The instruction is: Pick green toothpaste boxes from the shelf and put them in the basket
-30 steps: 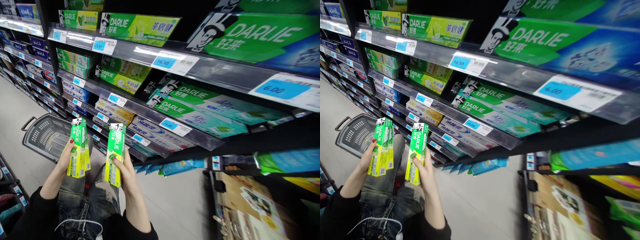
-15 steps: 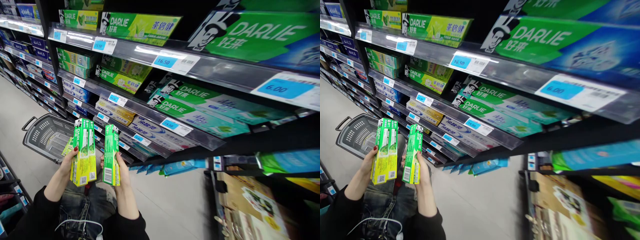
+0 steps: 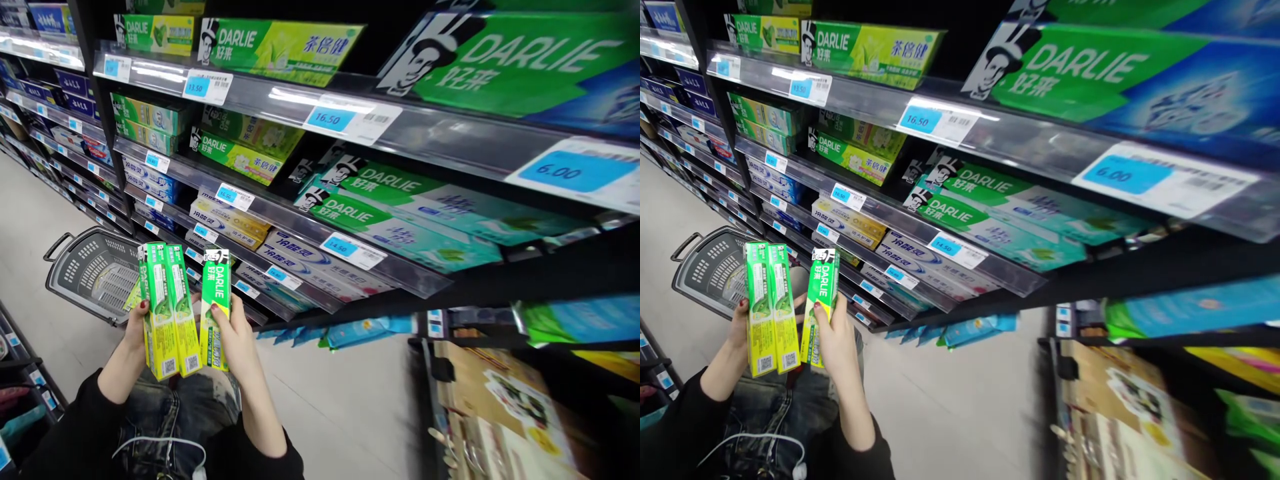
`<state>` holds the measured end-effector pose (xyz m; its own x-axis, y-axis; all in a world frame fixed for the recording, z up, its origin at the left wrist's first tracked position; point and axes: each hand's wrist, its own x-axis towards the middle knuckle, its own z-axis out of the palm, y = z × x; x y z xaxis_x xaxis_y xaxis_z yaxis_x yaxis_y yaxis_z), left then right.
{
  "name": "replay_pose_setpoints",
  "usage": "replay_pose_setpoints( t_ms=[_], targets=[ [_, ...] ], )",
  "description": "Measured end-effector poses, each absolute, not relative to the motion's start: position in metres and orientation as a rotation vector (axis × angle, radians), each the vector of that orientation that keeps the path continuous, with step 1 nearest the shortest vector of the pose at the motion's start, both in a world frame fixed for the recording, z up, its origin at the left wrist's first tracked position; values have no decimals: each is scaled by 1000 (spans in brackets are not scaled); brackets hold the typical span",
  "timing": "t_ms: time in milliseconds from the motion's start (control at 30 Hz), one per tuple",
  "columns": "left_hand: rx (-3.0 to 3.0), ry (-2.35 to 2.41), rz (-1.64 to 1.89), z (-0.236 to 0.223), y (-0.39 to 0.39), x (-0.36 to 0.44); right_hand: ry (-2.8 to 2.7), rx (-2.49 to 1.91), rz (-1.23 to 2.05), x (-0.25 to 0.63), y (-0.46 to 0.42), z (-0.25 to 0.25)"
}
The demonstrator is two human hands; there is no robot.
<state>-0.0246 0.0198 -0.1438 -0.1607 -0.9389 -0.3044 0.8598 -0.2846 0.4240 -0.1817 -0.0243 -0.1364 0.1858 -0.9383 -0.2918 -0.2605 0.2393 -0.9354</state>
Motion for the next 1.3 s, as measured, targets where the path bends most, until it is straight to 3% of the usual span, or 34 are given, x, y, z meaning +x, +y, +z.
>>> replay_pose_setpoints(
  t_ms=[200,433,600,833,1033,1300],
  targets=[
    [593,-206,-1780,-148,20,-33,1416,-1655,-448,-170,-19,-119],
    [704,-123,-1749,-155,21,-35,1350,-1959,-1020,-167,-3,-117],
    [922,-66,-1608,-150,19,-40,1449,-2070,-887,-153,10,-112],
    [935,-252,-1508,-151,14,-41,1379,-1616,-788,-153,9,-117],
    [1133,-353,-1452,-152,8,-33,963,-1074,-834,-172,-4,-122],
    [1169,-108,-1432,-142,9,-21,640,-475,-825,-202,-22,-144]
  ],
)
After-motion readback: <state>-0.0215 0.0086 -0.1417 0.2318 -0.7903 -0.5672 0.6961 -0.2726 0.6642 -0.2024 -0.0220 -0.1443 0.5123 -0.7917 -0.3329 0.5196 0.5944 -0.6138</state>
